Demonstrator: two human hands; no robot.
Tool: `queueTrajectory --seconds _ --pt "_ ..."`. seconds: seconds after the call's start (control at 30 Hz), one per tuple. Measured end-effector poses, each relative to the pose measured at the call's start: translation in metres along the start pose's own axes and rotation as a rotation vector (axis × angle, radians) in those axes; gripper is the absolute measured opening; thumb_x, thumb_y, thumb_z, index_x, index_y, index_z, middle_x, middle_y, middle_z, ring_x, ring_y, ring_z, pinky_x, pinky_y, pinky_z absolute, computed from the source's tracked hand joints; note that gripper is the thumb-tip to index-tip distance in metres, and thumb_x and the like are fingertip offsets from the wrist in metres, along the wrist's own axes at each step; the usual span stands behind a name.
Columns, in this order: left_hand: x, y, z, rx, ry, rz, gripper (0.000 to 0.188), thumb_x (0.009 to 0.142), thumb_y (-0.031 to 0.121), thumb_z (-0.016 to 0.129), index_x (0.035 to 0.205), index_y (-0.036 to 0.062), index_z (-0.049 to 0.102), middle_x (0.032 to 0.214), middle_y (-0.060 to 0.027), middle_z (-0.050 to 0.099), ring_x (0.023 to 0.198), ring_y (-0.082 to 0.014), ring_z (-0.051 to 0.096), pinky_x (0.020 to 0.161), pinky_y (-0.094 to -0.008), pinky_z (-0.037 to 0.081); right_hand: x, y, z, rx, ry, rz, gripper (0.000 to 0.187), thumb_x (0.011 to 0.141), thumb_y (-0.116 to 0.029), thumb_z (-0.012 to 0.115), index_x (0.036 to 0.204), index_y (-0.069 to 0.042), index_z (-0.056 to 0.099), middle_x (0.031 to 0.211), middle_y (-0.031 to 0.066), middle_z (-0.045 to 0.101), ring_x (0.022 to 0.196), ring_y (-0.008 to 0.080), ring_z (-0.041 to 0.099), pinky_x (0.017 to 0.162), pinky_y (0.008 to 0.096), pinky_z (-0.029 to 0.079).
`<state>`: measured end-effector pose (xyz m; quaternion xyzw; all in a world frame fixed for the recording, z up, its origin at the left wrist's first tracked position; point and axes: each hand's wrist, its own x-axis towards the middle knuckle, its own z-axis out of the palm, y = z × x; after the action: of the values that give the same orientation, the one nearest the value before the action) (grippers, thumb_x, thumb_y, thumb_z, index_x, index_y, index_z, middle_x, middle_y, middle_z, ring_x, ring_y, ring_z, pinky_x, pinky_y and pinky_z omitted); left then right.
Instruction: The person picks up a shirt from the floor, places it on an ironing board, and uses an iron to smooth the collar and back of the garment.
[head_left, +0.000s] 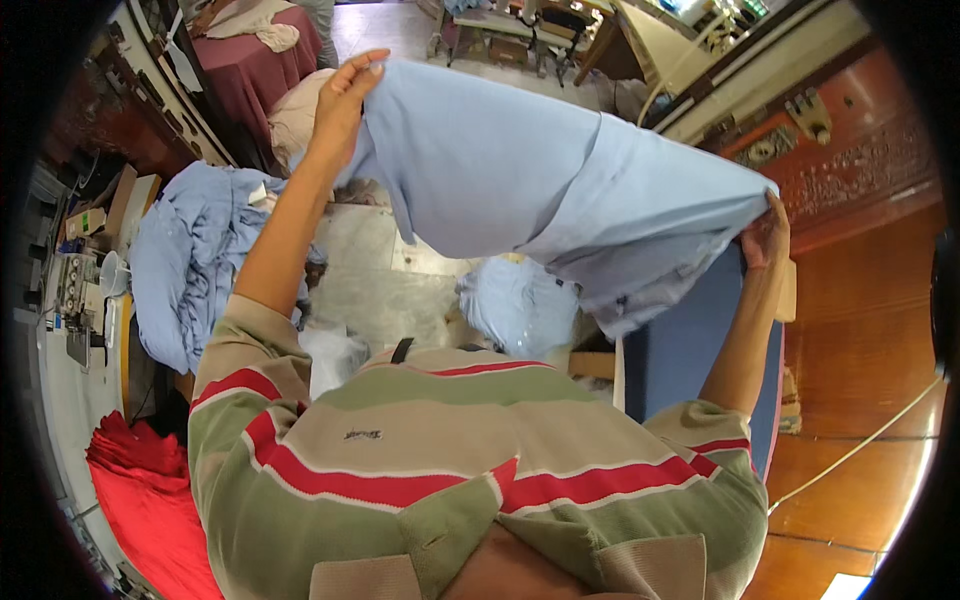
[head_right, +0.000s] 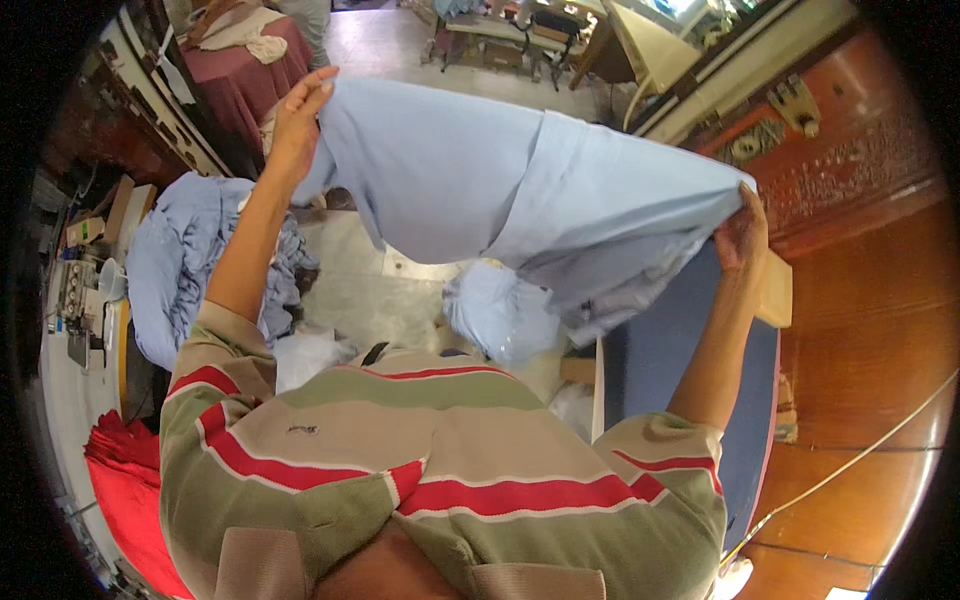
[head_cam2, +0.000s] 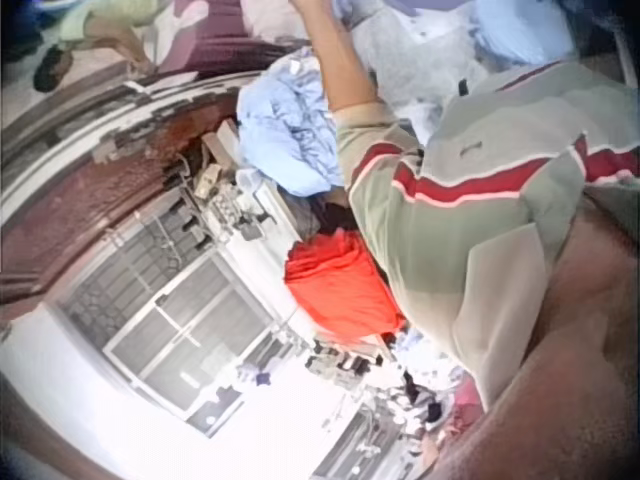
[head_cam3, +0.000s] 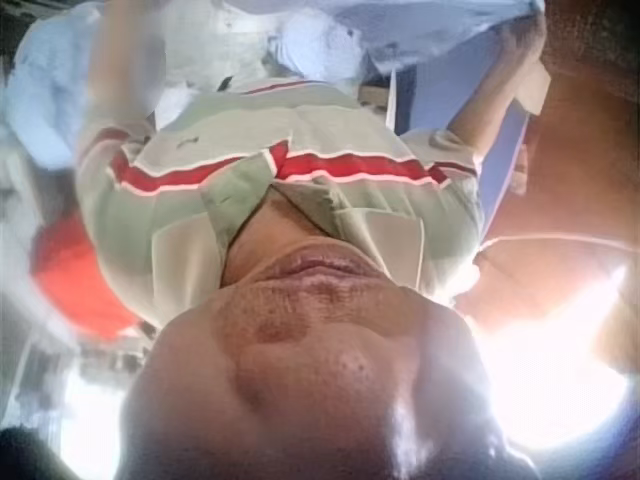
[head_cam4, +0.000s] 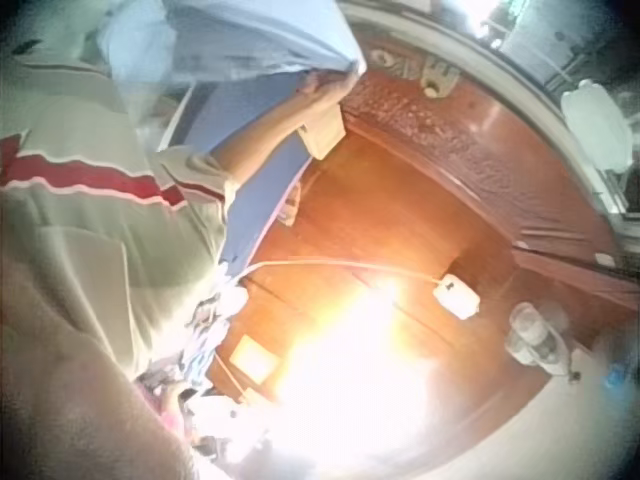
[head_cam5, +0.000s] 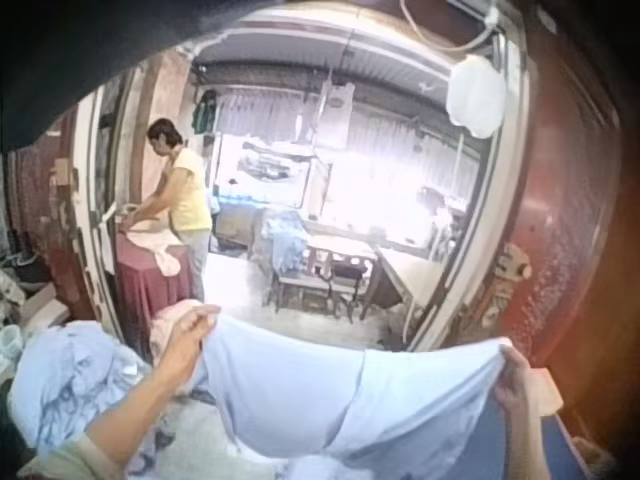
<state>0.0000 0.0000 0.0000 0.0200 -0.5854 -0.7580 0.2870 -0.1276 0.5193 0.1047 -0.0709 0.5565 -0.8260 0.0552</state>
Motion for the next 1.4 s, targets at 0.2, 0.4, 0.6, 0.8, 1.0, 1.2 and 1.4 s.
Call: queueTrajectory --seconds 0.2,0.4,0.6,0.8,1.0,1.2,1.4 --pt "0.125 0.034 -0.061 0.038 0.059 0.18 0.029 0.082 0.01 0.058 0.111 0.0083 0.057 0.073 0.0066 0.052 0.066 -0.0006 0.046 0.06 -0.0156 0.037 0.142 0.037 0.116 -0.518 -0.151 -0.151 0.028 0.083 -0.009 0.055 0.11 -0.006 0.049 0.097 0.0028 0.057 0.082 0.0107 0.055 0.068 0.0251 0.045" --pt "0.229 0.0 -0.099 0.12 0.101 0.159 0.028 0.083 0.01 0.056 0.111 0.0084 0.057 0.076 0.0049 0.053 0.068 -0.0029 0.047 0.061 -0.0163 0.038 0.313 0.112 0.12 -0.368 0.047 -0.283 0.019 0.077 -0.012 0.066 0.09 -0.008 0.053 0.08 0.0015 0.057 0.072 0.0105 0.053 0.063 0.025 0.043" --pt "0.359 -0.078 -0.128 0.422 0.199 0.238 0.029 0.081 0.008 0.053 0.109 0.0032 0.058 0.097 -0.0017 0.058 0.086 -0.009 0.05 0.076 -0.0218 0.039 0.43 0.204 0.131 -0.334 -0.037 -0.366 0.024 0.086 -0.012 0.053 0.108 -0.001 0.056 0.107 0.0069 0.057 0.098 0.0169 0.052 0.088 0.0286 0.038" --pt "0.431 -0.191 -0.139 0.364 0.178 -0.107 0.032 0.081 0.008 0.053 0.112 0.0035 0.057 0.095 -0.0006 0.059 0.085 -0.0085 0.051 0.077 -0.0206 0.039 0.499 0.273 0.113 -0.342 0.106 -0.08 0.025 0.089 -0.011 0.048 0.11 -0.002 0.057 0.101 0.0029 0.059 0.089 0.0115 0.053 0.08 0.0235 0.039" --pt "0.535 -0.23 -0.137 0.417 0.0 -0.277 0.042 0.073 -0.001 0.06 0.115 0.0024 0.056 0.092 0.0013 0.059 0.081 -0.0065 0.052 0.074 -0.0198 0.041 0.592 0.282 0.113 -0.509 0.086 0.053 0.029 0.087 -0.007 0.05 0.115 -0.002 0.056 0.09 -0.0007 0.059 0.073 0.0065 0.051 0.065 0.0202 0.04" --pt "0.652 -0.27 -0.139 0.642 -0.179 -0.182 0.045 0.071 0.001 0.062 0.115 0.0023 0.055 0.097 -0.0041 0.061 0.087 -0.0138 0.055 0.079 -0.0251 0.043 0.681 0.299 0.134 -0.86 0.125 -0.064 0.034 0.082 -0.004 0.053 0.116 0.001 0.054 0.094 0.002 0.06 0.074 0.0085 0.052 0.068 0.02 0.04" --pt "0.769 -0.318 -0.134 1.036 -0.265 0.038 0.029 0.071 0.004 0.06 0.1 0.0052 0.061 0.091 -0.0117 0.061 0.084 -0.0245 0.058 0.073 -0.0295 0.044 0.763 0.336 0.16 -1.277 0.271 -0.134 0.02 0.077 -0.002 0.056 0.096 0.0 0.063 0.085 0.0117 0.066 0.079 0.0147 0.061 0.071 0.0266 0.046"
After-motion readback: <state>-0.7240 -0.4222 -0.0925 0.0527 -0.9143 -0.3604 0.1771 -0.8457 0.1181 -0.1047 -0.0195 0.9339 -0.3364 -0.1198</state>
